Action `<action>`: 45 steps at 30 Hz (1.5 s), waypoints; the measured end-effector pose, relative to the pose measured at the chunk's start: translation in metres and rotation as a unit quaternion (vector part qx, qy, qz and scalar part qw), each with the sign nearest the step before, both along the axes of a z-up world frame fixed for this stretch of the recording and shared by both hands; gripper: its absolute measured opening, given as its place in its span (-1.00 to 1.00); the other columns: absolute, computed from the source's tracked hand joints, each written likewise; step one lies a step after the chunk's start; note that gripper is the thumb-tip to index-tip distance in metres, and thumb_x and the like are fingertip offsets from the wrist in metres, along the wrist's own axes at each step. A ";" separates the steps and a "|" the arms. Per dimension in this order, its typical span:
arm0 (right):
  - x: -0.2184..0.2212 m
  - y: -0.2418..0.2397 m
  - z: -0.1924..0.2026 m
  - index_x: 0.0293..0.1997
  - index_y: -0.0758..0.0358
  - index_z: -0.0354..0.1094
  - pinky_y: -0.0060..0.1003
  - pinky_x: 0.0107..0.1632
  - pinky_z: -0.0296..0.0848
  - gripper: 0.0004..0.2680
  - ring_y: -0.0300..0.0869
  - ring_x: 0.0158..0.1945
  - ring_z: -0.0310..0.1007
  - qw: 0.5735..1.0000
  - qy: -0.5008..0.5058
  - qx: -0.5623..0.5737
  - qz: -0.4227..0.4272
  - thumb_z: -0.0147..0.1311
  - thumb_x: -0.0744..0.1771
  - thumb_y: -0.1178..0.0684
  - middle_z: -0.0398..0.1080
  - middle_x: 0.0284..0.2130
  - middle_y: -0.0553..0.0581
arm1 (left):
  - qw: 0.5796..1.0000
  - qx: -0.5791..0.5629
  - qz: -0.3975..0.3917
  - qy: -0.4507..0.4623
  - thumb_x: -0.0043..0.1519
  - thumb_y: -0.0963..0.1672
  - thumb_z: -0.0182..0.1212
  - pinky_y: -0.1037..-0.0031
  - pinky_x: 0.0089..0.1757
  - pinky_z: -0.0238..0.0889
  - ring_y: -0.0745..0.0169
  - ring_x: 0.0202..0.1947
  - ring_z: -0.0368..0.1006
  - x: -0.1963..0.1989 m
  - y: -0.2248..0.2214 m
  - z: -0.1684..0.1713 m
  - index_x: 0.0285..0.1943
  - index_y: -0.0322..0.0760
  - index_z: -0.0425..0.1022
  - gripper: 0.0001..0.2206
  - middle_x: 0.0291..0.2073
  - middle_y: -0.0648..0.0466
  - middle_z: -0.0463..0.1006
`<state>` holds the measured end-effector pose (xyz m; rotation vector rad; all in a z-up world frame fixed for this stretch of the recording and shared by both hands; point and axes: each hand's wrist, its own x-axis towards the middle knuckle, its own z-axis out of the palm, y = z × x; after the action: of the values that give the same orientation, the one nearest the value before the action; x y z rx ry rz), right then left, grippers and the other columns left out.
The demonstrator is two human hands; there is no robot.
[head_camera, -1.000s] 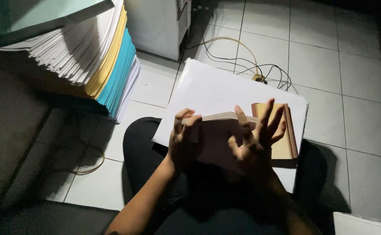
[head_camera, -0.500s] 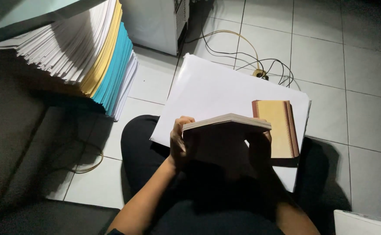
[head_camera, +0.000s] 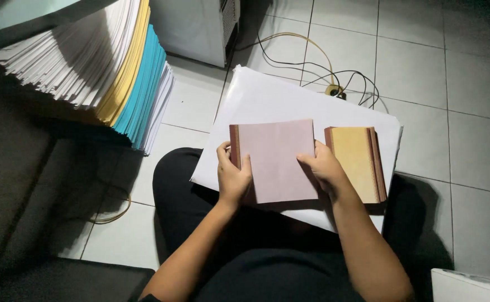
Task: The person sits on the floor and repeatedly opens, flips through, and closes a small pink notebook. They also handle a stack of similar notebooks, occasionally picking one up and placing it back down. The task involves checking the pages and covers of the notebooks.
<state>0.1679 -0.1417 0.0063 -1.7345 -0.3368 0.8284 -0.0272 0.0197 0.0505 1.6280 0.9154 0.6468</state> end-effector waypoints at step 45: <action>-0.043 -0.124 0.155 -0.05 0.54 0.16 -0.11 -0.21 0.23 -0.91 0.00 -0.34 0.13 0.800 -0.571 -0.100 -0.153 -0.17 0.56 0.32 0.19 -0.33 0.27 | 0.800 0.408 -0.425 -0.111 0.20 -0.13 0.22 0.38 -0.19 0.31 0.19 -0.31 0.43 -0.058 -0.050 0.056 -0.10 -0.18 0.47 -0.86 -0.24 0.17 0.52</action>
<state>0.1246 -0.2653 0.1615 -2.2507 -0.7443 -0.5456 -0.0855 -0.0306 0.1062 2.3911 -0.4093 0.5765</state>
